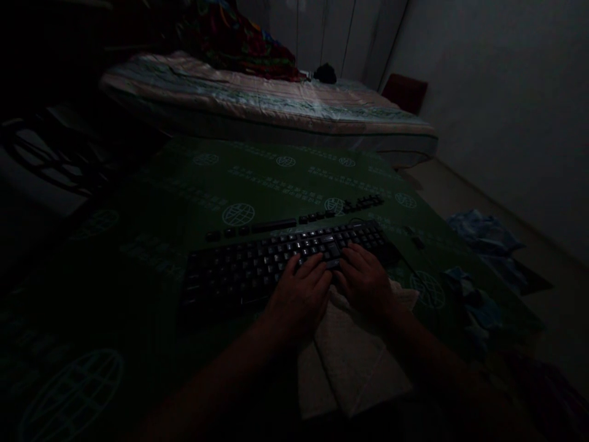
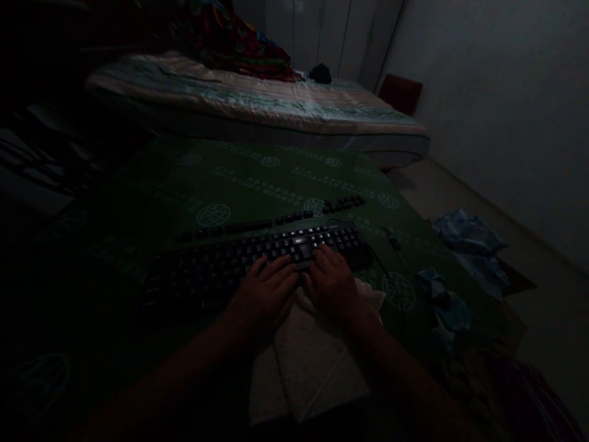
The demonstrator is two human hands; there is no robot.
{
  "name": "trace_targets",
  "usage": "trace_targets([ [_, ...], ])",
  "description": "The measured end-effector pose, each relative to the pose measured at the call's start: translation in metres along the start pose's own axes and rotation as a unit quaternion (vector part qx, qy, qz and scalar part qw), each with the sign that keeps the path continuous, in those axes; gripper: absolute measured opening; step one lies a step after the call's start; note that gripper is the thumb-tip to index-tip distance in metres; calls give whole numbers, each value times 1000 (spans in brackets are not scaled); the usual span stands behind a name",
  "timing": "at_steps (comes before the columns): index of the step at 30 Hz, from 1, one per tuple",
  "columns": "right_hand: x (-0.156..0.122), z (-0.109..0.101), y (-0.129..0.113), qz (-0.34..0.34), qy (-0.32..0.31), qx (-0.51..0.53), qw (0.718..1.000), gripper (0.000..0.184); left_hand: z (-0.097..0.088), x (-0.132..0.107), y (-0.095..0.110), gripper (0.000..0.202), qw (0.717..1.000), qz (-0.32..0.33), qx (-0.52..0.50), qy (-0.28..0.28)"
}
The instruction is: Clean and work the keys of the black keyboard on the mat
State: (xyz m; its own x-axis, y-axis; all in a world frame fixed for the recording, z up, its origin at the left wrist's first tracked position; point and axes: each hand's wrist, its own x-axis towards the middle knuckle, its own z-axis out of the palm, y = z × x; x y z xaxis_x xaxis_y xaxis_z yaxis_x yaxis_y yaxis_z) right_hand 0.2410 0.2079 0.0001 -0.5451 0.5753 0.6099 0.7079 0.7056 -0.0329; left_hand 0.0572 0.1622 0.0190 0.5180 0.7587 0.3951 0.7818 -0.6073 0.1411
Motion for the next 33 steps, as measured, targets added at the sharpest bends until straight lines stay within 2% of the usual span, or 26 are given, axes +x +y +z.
trace_targets([
  [12,1,3,3,-16,-18,29,999,18,0,0,-1,26,1000,10,-4,5],
  [18,0,0,1,11,-15,14,1000,19,-2,1,0,24,1000,6,-11,-1],
  [23,0,0,1,8,-17,20,1000,19,-3,1,0,23,1000,-2,-14,-3],
  [33,2,-4,-2,13,18,1,1000,20,-1,-1,-3,27,1000,-1,-21,6],
])
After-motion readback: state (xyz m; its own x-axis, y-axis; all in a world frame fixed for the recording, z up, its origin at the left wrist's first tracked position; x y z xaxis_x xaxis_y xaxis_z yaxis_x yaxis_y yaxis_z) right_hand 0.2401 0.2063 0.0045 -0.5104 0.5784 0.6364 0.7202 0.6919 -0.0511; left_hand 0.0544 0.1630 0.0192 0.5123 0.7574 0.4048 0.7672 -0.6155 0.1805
